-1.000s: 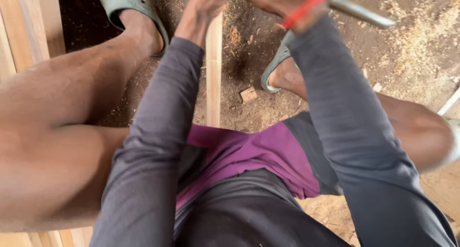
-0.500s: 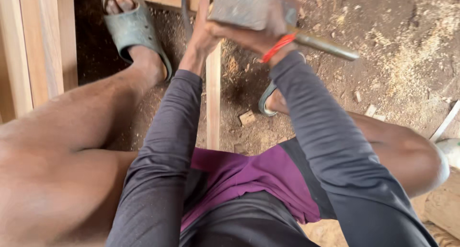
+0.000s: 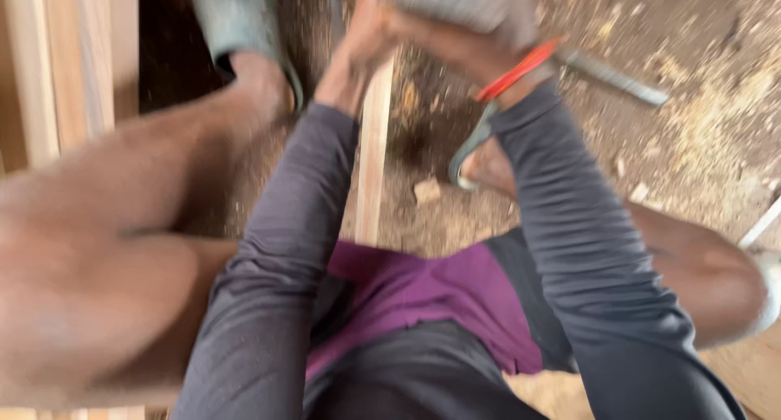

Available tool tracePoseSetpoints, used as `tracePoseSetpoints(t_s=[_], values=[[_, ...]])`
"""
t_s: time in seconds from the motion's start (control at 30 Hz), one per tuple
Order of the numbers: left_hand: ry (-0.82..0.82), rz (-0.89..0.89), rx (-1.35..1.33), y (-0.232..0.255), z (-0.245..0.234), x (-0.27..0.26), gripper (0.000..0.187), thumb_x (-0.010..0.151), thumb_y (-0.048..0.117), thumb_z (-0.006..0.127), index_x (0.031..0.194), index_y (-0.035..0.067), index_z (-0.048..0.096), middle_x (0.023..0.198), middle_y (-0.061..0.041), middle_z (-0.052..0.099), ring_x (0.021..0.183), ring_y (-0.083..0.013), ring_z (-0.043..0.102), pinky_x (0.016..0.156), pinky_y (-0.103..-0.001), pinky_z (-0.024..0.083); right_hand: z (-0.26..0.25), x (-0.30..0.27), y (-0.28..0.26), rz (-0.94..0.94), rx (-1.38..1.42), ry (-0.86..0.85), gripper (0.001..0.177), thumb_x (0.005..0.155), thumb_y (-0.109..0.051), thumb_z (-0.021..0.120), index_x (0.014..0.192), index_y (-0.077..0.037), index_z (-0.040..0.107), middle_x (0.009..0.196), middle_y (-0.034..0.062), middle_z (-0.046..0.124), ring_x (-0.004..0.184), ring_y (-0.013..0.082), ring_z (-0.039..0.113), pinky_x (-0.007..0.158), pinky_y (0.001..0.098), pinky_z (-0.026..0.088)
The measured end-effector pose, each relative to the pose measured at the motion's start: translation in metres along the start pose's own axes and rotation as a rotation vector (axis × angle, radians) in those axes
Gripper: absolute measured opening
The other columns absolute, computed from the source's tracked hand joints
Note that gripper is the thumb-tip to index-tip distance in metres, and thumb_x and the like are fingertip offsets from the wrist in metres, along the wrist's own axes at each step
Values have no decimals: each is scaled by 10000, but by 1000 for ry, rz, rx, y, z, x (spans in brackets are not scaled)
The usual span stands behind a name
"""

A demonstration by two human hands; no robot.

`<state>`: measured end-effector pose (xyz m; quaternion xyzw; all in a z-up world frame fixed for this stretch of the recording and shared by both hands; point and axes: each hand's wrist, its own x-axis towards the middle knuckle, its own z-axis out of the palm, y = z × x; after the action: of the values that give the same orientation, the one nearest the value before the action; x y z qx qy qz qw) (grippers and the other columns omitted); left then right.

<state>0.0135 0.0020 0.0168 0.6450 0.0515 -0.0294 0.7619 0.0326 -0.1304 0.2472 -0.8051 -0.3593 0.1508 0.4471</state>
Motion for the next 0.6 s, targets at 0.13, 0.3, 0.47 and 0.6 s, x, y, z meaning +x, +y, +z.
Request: tracePoseSetpoints(t_s=[0.13,0.3,0.47,0.6], values=[[-140,-176,56,-8,0,15,619,924,56,633,1464,-11,336,969,-106,721,823,-192,715,695,-324,627,-25,-1,-3,147,-127,-221,486,908,-379,859,1141,11,686,982,106,714,843,182,720,672,290,639],[7,-21,-184,21,11,-1,636,922,45,634,1474,-13,324,960,-103,725,813,-190,717,685,-320,628,-5,17,-8,-130,-277,15,483,886,-400,870,1103,2,714,937,109,719,790,176,713,611,276,622],[20,33,-151,18,14,0,653,919,34,636,1484,-14,313,951,-99,730,802,-188,718,676,-315,628,-12,2,1,93,-164,-11,361,994,-394,826,1132,-64,785,921,55,761,795,134,741,652,293,615],[-99,-88,-129,0,16,23,666,916,24,637,1492,-16,303,943,-96,733,794,-186,720,669,-312,629,-27,13,4,280,-315,-174,352,994,-414,763,1033,-64,769,770,85,698,666,179,673,596,346,553]])
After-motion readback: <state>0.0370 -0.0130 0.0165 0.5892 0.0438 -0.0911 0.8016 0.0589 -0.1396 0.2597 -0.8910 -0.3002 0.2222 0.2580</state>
